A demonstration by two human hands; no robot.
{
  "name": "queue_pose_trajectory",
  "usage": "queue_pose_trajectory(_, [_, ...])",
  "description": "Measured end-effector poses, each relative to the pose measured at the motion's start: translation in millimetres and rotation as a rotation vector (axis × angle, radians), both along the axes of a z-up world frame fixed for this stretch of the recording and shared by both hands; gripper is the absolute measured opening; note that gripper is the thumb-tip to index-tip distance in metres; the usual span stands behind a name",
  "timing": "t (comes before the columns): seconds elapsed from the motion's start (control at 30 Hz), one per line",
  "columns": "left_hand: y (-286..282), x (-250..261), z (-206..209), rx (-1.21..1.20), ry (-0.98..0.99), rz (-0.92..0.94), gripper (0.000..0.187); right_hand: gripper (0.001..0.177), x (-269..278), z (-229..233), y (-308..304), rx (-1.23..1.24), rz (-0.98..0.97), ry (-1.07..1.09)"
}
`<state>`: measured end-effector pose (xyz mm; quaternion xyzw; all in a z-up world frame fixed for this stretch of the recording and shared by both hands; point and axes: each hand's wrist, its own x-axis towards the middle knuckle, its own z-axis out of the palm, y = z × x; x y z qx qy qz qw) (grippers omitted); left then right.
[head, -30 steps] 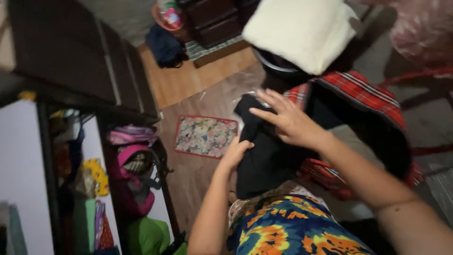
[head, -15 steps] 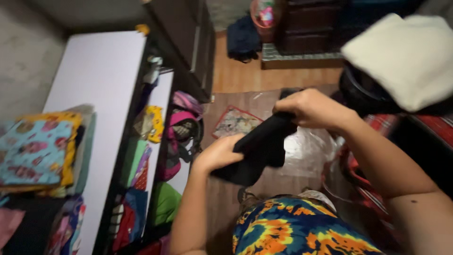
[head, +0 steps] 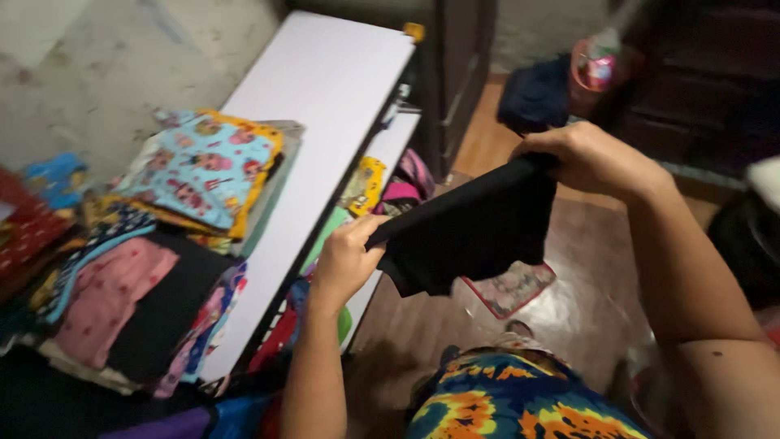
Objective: The person removes folded clothes from a red plaid bag and places them on a white table. They handle several items one by one, including patterned and solid-colored garments, and arrange them in a stack.
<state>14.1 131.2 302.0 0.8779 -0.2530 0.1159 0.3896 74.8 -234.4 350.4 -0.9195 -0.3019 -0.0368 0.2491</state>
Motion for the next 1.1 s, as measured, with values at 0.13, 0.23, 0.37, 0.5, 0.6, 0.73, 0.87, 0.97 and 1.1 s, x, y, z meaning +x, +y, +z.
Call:
queue_pose_trajectory(0.13, [25.3,9.6,21.3,-0.063,-0.044,0.067,0.036,0.044,31.3,24.4,35.7,0.021,0.043,-0.046])
queue_pose_trajectory(0.23, [39.9,26.2,26.2,-0.07,-0.049,0.159,0.031,0.051,62.0,43.6,62.2,0.08,0.06,-0.024])
queue_pose_trajectory(0.37, [60.5,76.6,21.1,-0.075,-0.013,0.226,0.032,0.033,117.6,53.7,87.3,-0.131,-0.354,0.366])
queue_pose_trajectory(0.5, [79.6,156.9,16.5,-0.068,-0.148,0.283,0.034,0.045,216.5,47.7,118.0,0.162,0.203,-0.242])
queue_pose_trajectory(0.6, [89.2,224.6,33.3,-0.028,-0.15,0.474,0.03,0.045,293.4,49.0,143.7,0.29,0.183,-0.302])
queue_pose_trajectory(0.73, [102.1,302.9,89.2,0.023,-0.544,0.609,0.037,0.037,387.5,81.0,175.9,0.507,0.258,-0.732])
queue_pose_trajectory(0.87, [112.8,339.8,113.8,0.08,-0.793,0.638,0.04,0.039,449.6,83.0,181.7,0.619,0.241,-0.888])
queue_pose_trajectory(0.97, [111.6,358.0,83.1,0.163,-0.813,0.665,0.041,0.03,481.6,36.1,176.7,0.637,0.345,-0.825])
queue_pose_trajectory(1.1, [90.3,366.2,-23.4,0.313,-0.665,0.72,0.035,0.041,496.6,-77.1,161.8,0.5,0.394,-0.559])
